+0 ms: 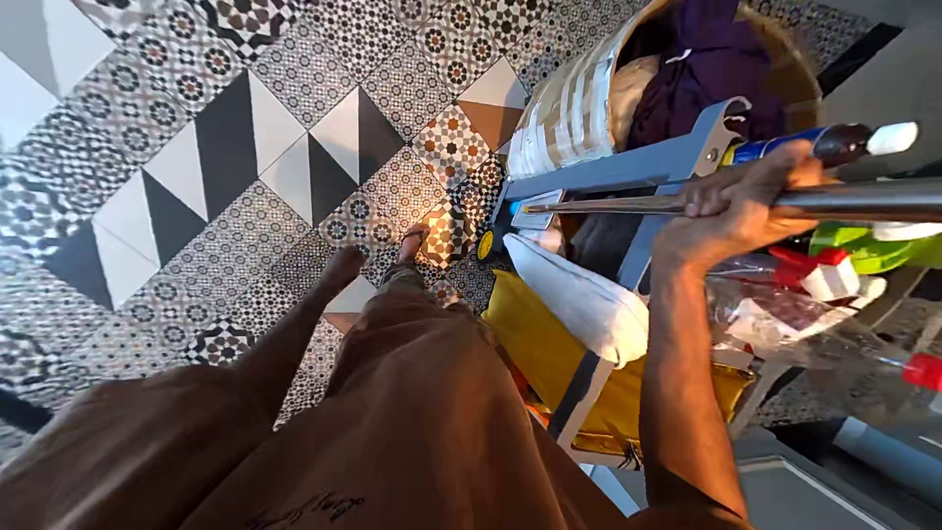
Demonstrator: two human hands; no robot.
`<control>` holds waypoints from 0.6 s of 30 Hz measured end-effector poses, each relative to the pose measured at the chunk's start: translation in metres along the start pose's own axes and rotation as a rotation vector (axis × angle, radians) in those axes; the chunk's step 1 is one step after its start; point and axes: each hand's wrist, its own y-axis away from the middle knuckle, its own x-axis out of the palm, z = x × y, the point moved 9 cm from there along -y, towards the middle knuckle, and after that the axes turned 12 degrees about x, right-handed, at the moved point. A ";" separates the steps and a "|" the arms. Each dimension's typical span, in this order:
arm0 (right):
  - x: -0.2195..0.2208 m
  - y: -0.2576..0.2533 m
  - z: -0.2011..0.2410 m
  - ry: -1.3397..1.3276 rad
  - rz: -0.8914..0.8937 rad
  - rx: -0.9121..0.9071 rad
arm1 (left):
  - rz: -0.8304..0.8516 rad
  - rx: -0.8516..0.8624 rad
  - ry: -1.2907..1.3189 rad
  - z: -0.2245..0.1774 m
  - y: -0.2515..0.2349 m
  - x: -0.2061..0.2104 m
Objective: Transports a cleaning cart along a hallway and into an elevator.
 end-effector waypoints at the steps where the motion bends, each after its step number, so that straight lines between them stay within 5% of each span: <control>1: -0.006 -0.006 -0.015 -0.004 -0.026 0.006 | -0.028 -0.009 0.019 -0.008 -0.011 -0.015; 6: -0.051 -0.012 -0.097 0.090 -0.134 0.100 | -0.150 0.072 0.086 -0.044 -0.056 -0.065; 9: -0.054 -0.014 -0.097 0.228 -0.197 0.145 | -0.122 0.030 0.085 -0.054 -0.064 -0.060; 18: -0.045 -0.030 0.084 0.412 -0.439 -0.310 | 0.330 0.037 -0.190 -0.056 -0.054 0.018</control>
